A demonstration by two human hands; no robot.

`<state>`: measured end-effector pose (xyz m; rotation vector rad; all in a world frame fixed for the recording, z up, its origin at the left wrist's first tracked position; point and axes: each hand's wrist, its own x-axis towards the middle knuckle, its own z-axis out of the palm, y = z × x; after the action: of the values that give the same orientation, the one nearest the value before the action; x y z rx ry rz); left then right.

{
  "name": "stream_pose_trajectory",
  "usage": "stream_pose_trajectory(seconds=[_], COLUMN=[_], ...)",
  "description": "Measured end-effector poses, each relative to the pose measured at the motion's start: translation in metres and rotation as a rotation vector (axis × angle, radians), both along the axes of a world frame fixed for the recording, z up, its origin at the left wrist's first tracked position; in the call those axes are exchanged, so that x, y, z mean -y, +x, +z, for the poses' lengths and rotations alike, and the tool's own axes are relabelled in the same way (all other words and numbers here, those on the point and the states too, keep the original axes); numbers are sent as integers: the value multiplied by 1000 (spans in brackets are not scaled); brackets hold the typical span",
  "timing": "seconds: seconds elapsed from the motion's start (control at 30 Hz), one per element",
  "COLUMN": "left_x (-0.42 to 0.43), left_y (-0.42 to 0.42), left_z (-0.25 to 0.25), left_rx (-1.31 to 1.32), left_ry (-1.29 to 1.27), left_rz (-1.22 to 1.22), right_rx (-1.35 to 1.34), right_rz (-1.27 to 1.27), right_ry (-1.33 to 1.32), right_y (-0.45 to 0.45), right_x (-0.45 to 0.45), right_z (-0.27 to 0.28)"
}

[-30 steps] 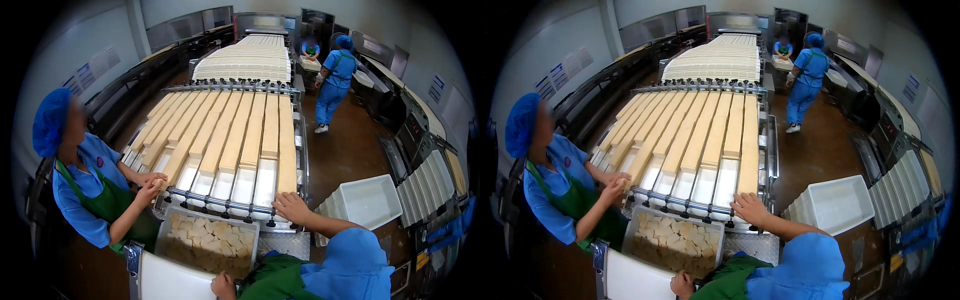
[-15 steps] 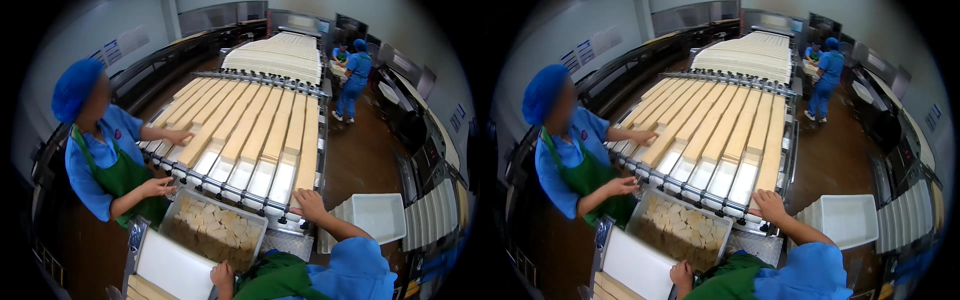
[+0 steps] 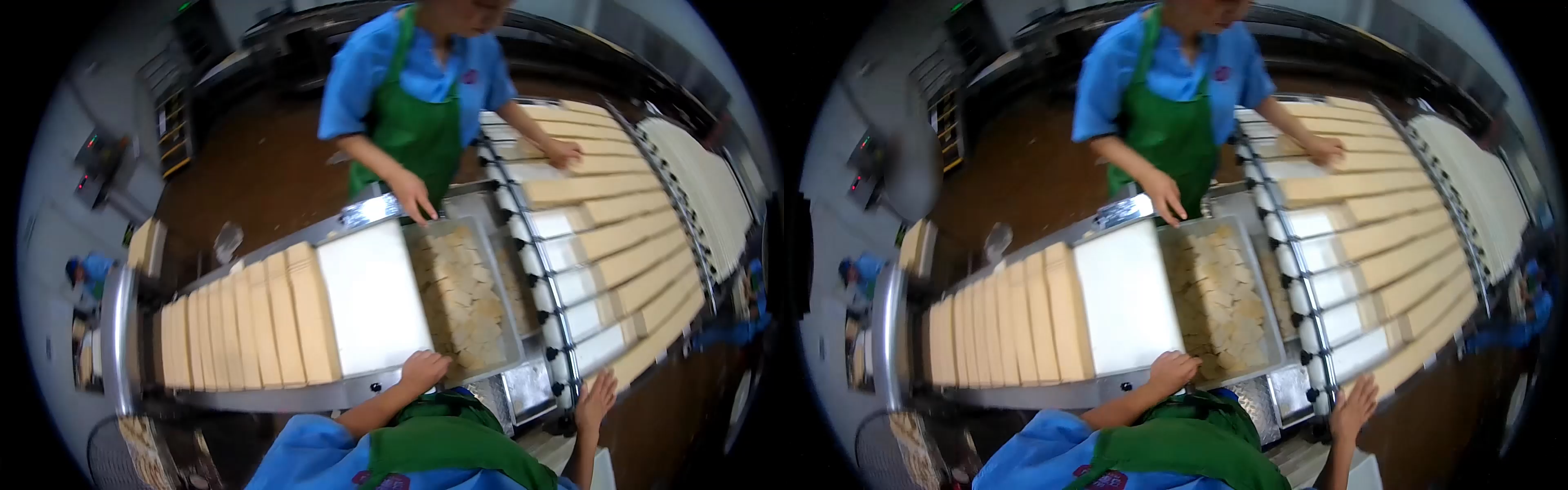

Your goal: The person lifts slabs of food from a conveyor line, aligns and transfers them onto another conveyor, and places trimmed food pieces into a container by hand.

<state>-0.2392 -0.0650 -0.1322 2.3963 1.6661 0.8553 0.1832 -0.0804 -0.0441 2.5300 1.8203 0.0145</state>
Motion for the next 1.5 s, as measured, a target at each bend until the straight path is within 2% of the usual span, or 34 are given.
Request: stream_pose_trajectory(seconds=[0.07, 0.13, 0.17, 0.23, 0.3, 0.33, 0.37, 0.43, 0.5, 0.53, 0.67, 0.73, 0.77, 0.83, 0.9, 0.93, 1.0, 1.03, 1.07, 1.1, 1.17, 1.2, 1.23, 1.33, 1.5], left_x=[1, 1, -1, 3, 0, 2, 5, 8, 21, 31, 75, 90, 101, 114, 127, 134, 137, 137, 138, 136, 136, 140, 140, 142, 144], left_y=[0, 1, 1, 5, -1, -4, -8, -15, -33, -43, -81, -106, -117, -140, -159, -166, -172, -174, -175, -177, -178, -178, -180, -184, -184], left_z=[1, -2, -7, -12, -7, 0, 6, 17, 41, 48, 38, 57, 53, 47, 41, 30, 40, 43, 38, 45, 69, 63, 64, 78, 55], left_rx=[-21, -44, -46, -37, 74, 209, 214, 410, 410, 472, 621, 603, 726, 758, 604, 614, 652, 678, 652, 657, 662, 629, 630, 703, 719], left_ry=[-13, -27, -71, -138, -75, -39, -43, 7, 28, 31, 93, 250, 133, 79, -52, -95, -189, -286, -276, -272, -433, -435, -431, -645, -503], left_rz=[29, 61, 24, 33, -45, -68, -32, -106, -75, 45, 549, 863, 1020, 1282, 1357, 1347, 1336, 1334, 1320, 1301, 1313, 1269, 1249, 1229, 1041], right_rx=[-4, 103, 97, 66, 55, -15, -84, -178, -353, -431, -459, -562, -558, -707, -732, -759, -828, -798, -768, -678, -529, -467, -425, -360, -306], right_rz=[47, -28, 29, 93, 197, 307, 415, 525, 673, 777, 987, 1205, 1219, 1413, 1500, 1571, 1604, 1598, 1589, 1567, 1512, 1462, 1404, 1271, 1106], right_ry=[-89, -31, -36, 202, 261, 310, 355, 328, 280, 292, 183, 146, 143, 109, 121, 138, 109, 87, 65, 48, 14, 29, -28, -138, -199], right_y=[-3, -4, -9, -16, -34, -46, -58, -98, -138, -151, -229, -265, -287, -335, -383, -407, -459, -483, -507, -529, -574, -597, -619, -677, -728], right_x=[-3, -13, -21, -31, -49, -55, -59, -62, -64, -68, -61, -58, -57, -58, -60, -62, -68, -72, -76, -80, -95, -102, -111, -137, -158], right_z=[9, 3, 2, 1, -3, -3, -1, 10, 21, 12, 17, 16, 20, 28, 38, 43, 45, 46, 45, 35, 2, -9, -17, -29, -32])
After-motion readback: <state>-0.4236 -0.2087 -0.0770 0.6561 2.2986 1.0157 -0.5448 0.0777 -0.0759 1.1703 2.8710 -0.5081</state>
